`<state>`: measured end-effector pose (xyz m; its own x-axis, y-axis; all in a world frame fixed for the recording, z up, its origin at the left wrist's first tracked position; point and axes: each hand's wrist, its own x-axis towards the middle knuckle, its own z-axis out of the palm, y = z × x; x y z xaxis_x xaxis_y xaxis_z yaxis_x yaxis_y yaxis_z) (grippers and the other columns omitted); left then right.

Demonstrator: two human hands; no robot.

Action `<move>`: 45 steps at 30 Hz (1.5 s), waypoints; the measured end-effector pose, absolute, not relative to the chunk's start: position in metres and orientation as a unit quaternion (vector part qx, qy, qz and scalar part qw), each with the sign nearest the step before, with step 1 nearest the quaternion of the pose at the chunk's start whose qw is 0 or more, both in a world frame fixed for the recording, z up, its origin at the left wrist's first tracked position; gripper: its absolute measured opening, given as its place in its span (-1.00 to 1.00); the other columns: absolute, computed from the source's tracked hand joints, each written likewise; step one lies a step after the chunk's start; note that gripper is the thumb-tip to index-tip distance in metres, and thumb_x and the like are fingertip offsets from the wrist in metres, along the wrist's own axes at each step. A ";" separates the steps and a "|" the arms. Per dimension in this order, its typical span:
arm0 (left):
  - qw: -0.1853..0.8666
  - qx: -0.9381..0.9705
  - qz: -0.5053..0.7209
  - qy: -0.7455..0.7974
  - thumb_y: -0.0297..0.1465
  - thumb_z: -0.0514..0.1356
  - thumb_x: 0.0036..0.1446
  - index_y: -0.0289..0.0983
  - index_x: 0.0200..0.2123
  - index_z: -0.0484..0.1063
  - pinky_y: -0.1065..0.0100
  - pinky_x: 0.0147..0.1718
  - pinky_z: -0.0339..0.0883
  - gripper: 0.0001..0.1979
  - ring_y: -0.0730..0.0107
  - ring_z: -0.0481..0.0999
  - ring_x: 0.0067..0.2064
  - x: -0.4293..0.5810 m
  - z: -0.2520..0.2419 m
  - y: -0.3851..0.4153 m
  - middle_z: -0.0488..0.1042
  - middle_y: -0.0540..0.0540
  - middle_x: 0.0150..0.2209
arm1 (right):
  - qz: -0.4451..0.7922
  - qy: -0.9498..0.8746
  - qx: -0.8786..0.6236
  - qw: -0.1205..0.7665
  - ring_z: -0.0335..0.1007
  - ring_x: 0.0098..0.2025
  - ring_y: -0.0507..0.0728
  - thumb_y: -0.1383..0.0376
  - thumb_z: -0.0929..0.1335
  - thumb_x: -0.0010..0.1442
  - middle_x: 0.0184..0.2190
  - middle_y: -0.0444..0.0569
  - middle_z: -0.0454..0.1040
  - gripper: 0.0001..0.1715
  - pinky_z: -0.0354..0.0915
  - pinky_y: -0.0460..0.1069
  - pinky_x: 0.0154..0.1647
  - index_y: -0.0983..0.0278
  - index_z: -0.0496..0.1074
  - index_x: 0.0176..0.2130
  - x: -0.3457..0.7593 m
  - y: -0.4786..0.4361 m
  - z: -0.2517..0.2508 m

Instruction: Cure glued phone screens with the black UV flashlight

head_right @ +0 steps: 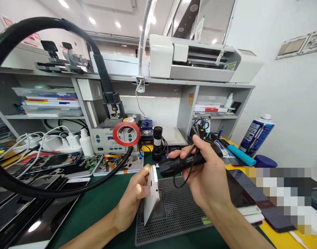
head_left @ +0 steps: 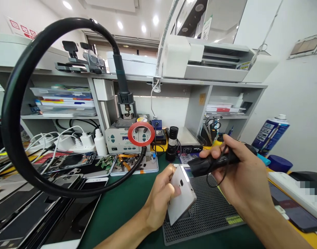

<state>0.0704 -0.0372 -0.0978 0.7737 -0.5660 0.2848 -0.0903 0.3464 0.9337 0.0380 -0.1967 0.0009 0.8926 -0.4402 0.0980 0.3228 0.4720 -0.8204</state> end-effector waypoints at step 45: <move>0.868 0.282 -0.407 -0.044 -0.06 0.03 0.31 -0.38 0.10 0.41 -0.01 -0.05 0.42 -0.45 0.06 0.59 -0.21 0.096 -0.087 -0.041 0.55 -0.32 -0.16 | -0.191 0.061 -0.519 0.831 0.51 -0.42 0.20 0.10 0.54 -0.07 -0.59 -0.10 0.32 -0.53 0.06 -0.18 -0.85 0.29 0.26 -0.52 0.055 -0.195 -0.023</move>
<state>0.0961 -0.0409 -0.0870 0.6647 -0.7311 -0.1536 0.6815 0.5092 0.5256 0.0553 -0.1945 -0.0225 0.9198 -0.3801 0.0974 0.2544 0.3886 -0.8856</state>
